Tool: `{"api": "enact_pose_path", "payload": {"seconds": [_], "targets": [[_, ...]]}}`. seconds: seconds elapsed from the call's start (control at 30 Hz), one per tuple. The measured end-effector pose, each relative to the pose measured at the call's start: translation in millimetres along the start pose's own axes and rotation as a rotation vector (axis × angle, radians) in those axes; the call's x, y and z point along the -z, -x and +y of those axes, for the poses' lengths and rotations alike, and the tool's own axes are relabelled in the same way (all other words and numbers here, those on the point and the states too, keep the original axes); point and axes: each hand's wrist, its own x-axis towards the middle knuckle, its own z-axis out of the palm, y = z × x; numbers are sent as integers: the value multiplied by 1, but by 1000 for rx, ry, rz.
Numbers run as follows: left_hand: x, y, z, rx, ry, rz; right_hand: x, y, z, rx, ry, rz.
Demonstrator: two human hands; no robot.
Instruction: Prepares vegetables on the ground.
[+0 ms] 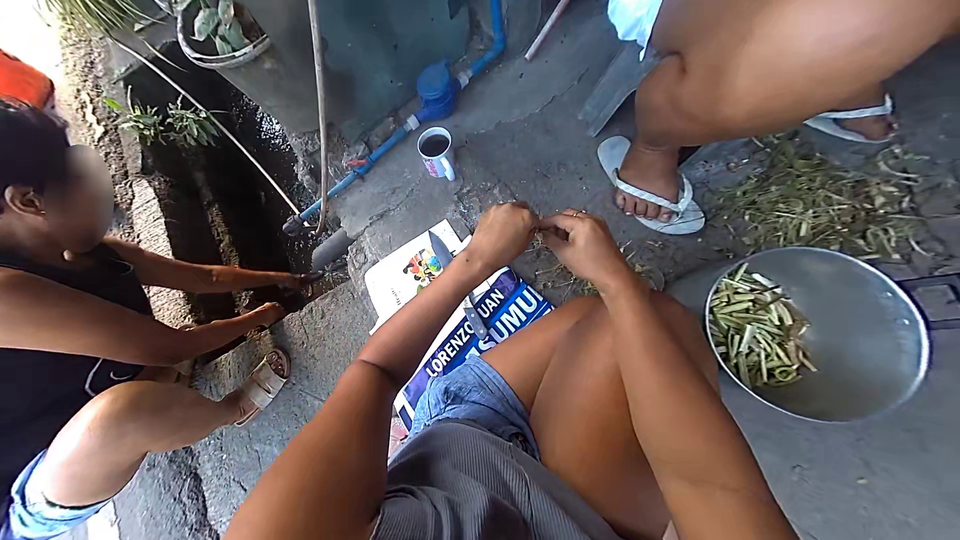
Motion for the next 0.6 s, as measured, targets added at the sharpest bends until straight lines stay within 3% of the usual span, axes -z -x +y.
{"api": "enact_pose_path", "payload": {"seconds": [0.27,0.47,0.6], "targets": [[-13,2,-5,-71,297,420,1,-4,0,-55,-290,282],[-18,4,1,-2,465,567,-5,-7,-3,-134,-618,369],[-13,12,5,-13,434,528,-8,-9,-6,-216,-930,418]]}}
